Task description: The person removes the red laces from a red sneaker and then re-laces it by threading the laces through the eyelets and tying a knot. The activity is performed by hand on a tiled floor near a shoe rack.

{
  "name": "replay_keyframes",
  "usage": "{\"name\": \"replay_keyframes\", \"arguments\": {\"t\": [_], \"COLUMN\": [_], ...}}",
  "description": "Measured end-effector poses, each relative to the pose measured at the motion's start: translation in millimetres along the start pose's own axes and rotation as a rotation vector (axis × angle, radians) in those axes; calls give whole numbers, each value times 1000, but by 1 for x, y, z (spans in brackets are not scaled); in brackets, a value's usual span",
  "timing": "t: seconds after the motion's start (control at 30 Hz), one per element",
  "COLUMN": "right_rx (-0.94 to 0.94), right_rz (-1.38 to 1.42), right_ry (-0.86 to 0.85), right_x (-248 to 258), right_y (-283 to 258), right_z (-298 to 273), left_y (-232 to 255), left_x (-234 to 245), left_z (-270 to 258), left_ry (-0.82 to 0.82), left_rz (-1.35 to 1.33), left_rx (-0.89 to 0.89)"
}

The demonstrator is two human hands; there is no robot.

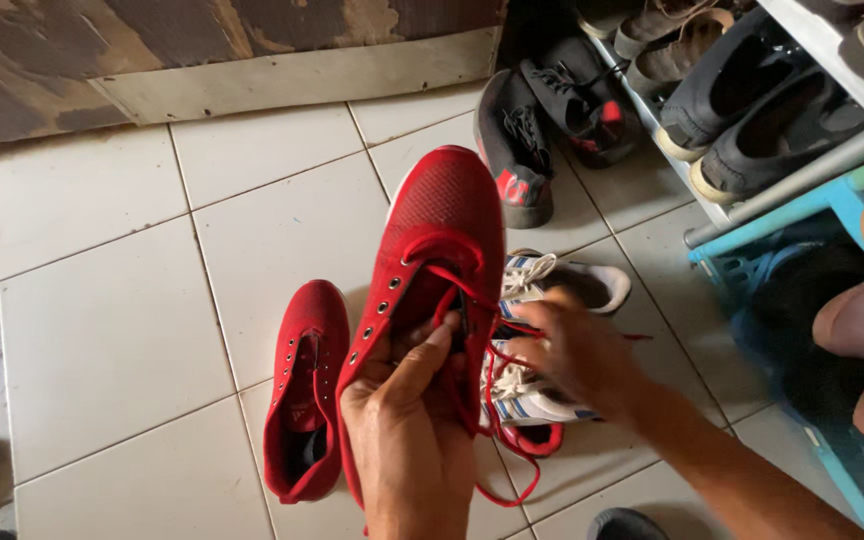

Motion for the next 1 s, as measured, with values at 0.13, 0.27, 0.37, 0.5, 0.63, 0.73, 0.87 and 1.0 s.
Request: {"name": "replay_keyframes", "arguments": {"t": [0.13,0.27,0.37,0.5,0.63,0.73,0.87,1.0], "right_rx": [-59,-43,0,219,197,135,92,-212], "right_rz": [-56,-402,-568,-528,-422,-327,312,988], "right_ry": [-241,-268,-176,-244,-237,-222,-412,-678], "right_x": [-48,-66,-83,-115,-109,-104,-151,-202], "right_y": [-9,-23,-33,-31,-19,-22,-53,-68], "right_z": [14,34,42,30,34,41,23,-21], "left_y": [-3,5,9,12,14,24,49,65], "left_x": [5,16,28,36,37,34,30,29], "left_z": [2,8,13,20,24,23,17,1], "left_ry": [34,68,125,147,152,136,114,117], "left_rz": [6,50,94,77,37,-20,1,62], "left_rx": [30,-50,-79,-75,-52,-69,-163,-233]}}
Point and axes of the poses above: each hand's wrist, its own z-axis towards the middle knuckle, its own x-axis out of the back of the hand, y = z × x, the point moved 10 cm from there along z, towards the middle knuckle, and after that the axes turned 11 degrees about z, right-handed, at the moved point
